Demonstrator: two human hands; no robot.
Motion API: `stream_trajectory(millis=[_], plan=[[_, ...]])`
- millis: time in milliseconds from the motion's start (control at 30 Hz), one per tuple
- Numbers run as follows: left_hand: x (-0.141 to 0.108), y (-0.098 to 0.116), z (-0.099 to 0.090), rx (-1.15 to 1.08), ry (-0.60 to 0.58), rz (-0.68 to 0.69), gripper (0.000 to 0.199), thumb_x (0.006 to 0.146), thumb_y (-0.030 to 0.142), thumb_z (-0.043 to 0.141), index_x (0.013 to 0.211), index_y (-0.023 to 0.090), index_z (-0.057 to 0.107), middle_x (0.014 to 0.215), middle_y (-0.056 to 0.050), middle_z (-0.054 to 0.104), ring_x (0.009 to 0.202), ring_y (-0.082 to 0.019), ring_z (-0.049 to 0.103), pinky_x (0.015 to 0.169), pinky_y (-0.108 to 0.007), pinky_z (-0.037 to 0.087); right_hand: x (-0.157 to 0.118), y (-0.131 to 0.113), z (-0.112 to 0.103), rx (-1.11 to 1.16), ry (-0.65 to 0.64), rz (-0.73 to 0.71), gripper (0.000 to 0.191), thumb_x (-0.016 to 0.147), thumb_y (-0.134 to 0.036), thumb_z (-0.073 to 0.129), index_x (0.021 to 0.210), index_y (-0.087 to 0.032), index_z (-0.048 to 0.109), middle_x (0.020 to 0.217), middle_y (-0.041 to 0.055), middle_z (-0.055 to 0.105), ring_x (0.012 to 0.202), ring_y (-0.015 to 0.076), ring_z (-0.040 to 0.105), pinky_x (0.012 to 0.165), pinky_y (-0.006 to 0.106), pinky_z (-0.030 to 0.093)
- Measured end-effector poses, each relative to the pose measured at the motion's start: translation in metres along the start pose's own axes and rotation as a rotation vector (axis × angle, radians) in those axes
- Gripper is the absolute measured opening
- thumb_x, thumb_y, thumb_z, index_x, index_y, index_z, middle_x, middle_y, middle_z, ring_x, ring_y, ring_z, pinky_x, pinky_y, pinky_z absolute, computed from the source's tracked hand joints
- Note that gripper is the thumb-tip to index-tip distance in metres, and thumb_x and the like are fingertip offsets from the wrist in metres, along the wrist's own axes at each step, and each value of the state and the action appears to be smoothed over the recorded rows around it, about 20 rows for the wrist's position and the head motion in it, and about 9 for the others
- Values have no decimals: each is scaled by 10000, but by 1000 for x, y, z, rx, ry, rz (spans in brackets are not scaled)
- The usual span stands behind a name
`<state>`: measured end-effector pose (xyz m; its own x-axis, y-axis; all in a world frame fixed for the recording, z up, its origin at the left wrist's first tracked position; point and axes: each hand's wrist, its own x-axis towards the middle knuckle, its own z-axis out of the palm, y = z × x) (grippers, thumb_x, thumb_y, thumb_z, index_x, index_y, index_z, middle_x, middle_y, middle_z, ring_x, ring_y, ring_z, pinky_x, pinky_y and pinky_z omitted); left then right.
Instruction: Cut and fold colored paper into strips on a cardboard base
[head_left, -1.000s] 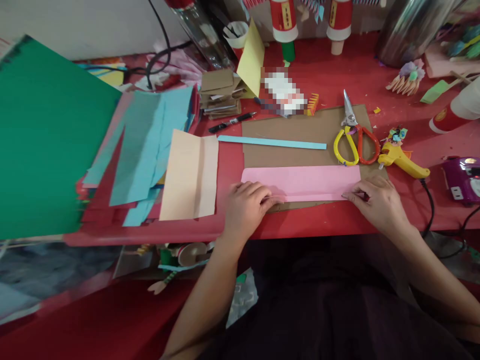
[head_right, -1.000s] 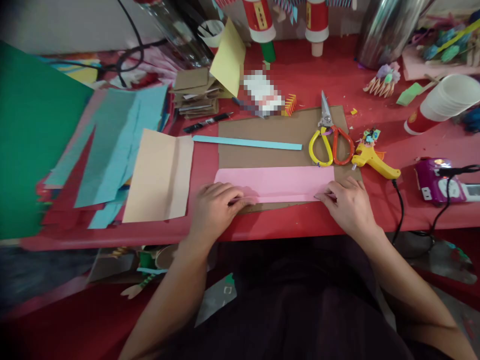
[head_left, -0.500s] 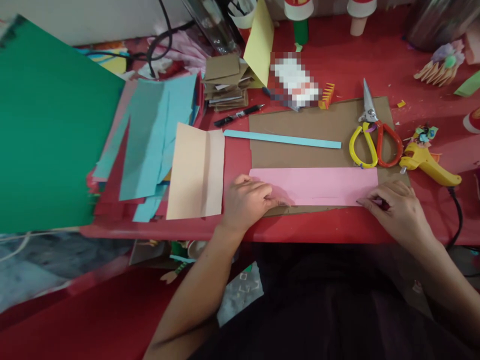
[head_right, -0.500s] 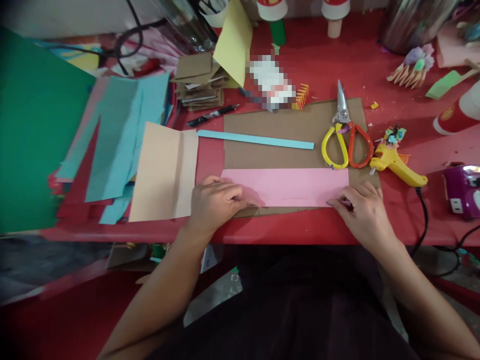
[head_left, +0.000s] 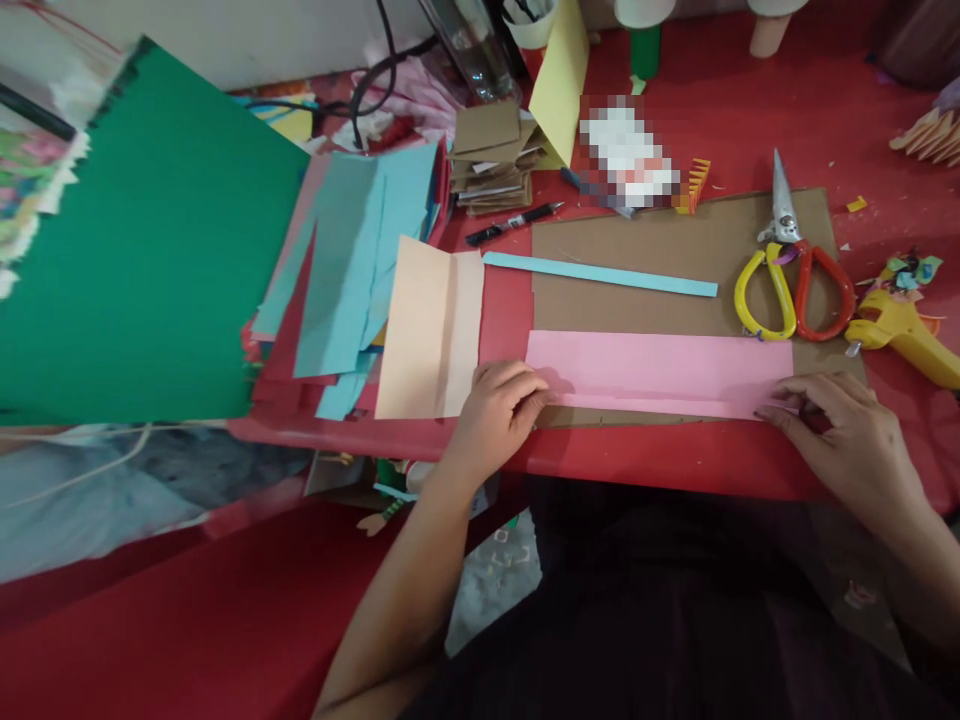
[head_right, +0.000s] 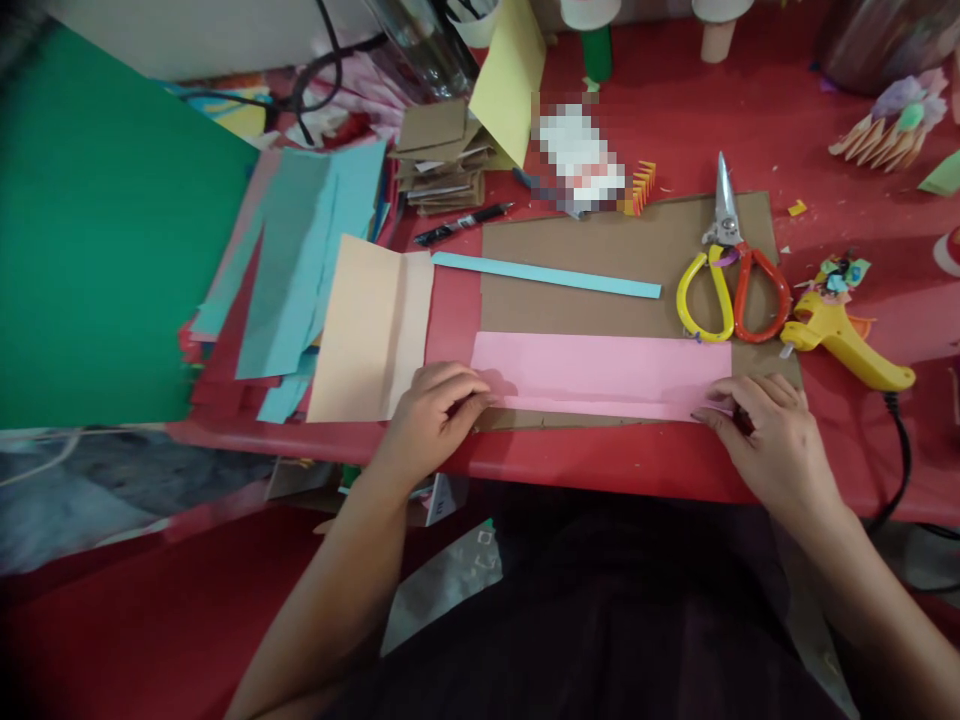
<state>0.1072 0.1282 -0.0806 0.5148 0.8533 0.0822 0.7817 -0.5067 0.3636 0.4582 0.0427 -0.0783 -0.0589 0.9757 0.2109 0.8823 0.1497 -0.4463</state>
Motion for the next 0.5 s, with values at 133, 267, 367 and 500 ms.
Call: stream_trajectory(millis=[133, 267, 367, 500], plan=[[-4, -2, -1, -3, 28, -31, 205, 924, 283, 507, 738, 223, 569, 776, -29, 617, 809, -203, 594, 771, -351, 472, 0, 2, 1, 26, 1, -11, 196, 950, -389, 533, 878, -265, 666, 789, 50, 688, 765, 252, 616, 679, 395, 450], [-5, -6, 0, -4, 70, -14, 213, 918, 301, 536, 723, 218, 556, 752, -27, 603, 767, -201, 597, 725, -352, 498, -1, -1, 1, 24, 14, -16, 190, 954, -347, 537, 878, -252, 683, 787, 51, 679, 750, 239, 604, 664, 382, 458], [-7, 2, 3, 44, 193, -21, 91, 892, 248, 571, 836, 217, 636, 902, -70, 664, 885, -236, 629, 802, -399, 533, -7, -11, 1, -136, 60, -84, 206, 944, -210, 522, 993, -255, 717, 923, 91, 680, 860, 264, 599, 721, 406, 457], [-7, 41, 17, 53, 201, 163, 469, 870, 18, 398, 1179, 258, 656, 1282, -65, 652, 1239, -232, 575, 1033, -458, 492, -18, -31, 6, -316, 9, -237, 435, 874, -11, 429, 1151, -221, 690, 1083, 108, 691, 1008, 278, 582, 802, 419, 457]])
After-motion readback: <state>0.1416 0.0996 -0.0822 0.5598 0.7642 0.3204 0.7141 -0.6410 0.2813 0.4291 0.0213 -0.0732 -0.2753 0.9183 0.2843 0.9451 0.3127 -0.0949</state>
